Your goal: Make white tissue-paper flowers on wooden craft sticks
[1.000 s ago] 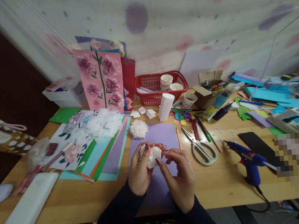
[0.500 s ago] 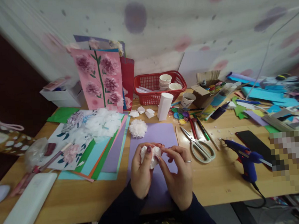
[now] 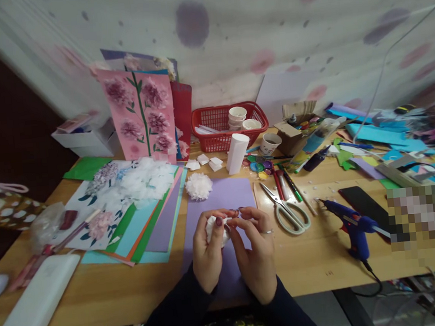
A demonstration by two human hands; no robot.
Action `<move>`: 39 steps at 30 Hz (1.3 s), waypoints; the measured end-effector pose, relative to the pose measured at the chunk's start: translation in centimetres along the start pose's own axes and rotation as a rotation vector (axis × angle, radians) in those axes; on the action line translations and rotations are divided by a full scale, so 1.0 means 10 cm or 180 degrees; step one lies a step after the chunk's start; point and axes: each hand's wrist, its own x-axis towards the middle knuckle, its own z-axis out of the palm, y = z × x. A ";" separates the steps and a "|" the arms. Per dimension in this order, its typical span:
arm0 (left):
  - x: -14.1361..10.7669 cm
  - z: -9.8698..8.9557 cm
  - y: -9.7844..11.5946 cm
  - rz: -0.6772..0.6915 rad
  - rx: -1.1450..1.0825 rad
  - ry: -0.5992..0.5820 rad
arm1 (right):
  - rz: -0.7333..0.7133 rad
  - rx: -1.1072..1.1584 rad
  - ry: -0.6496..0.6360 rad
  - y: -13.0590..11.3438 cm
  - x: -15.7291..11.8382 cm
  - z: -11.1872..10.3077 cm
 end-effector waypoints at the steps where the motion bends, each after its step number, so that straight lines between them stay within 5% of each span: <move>1: 0.00 0.00 0.00 0.0027 0.0039 0.0042 | 0.0054 0.0082 -0.0092 -0.01 0.01 -0.01; 6: 0.00 -0.01 0.00 0.0079 0.0187 0.0171 | 0.0093 0.0093 -0.0480 -0.03 0.05 -0.07; 12: 0.04 -0.01 0.03 -0.0404 -0.0114 -0.0036 | -0.0015 -0.0071 -0.0114 0.01 0.08 -0.04; 16: 0.08 0.01 0.10 -0.0603 -0.0510 0.0171 | 0.0084 0.0324 -0.0510 0.05 0.09 -0.11; 21: 0.12 0.02 0.15 -0.0870 -0.0906 0.0525 | 0.0188 0.0306 0.0096 0.03 0.04 -0.19; 26: 0.12 0.04 0.17 -0.1012 -0.1024 0.0717 | 0.0572 0.0879 -0.0899 0.01 -0.03 -0.13; 29: 0.12 0.05 0.19 -0.1047 -0.0991 0.0683 | 0.0697 0.1142 -0.1149 0.01 -0.05 -0.11; 39: 0.07 0.14 0.10 -0.1034 -0.0970 0.0556 | 0.0676 0.0842 -0.0524 0.08 -0.07 -0.03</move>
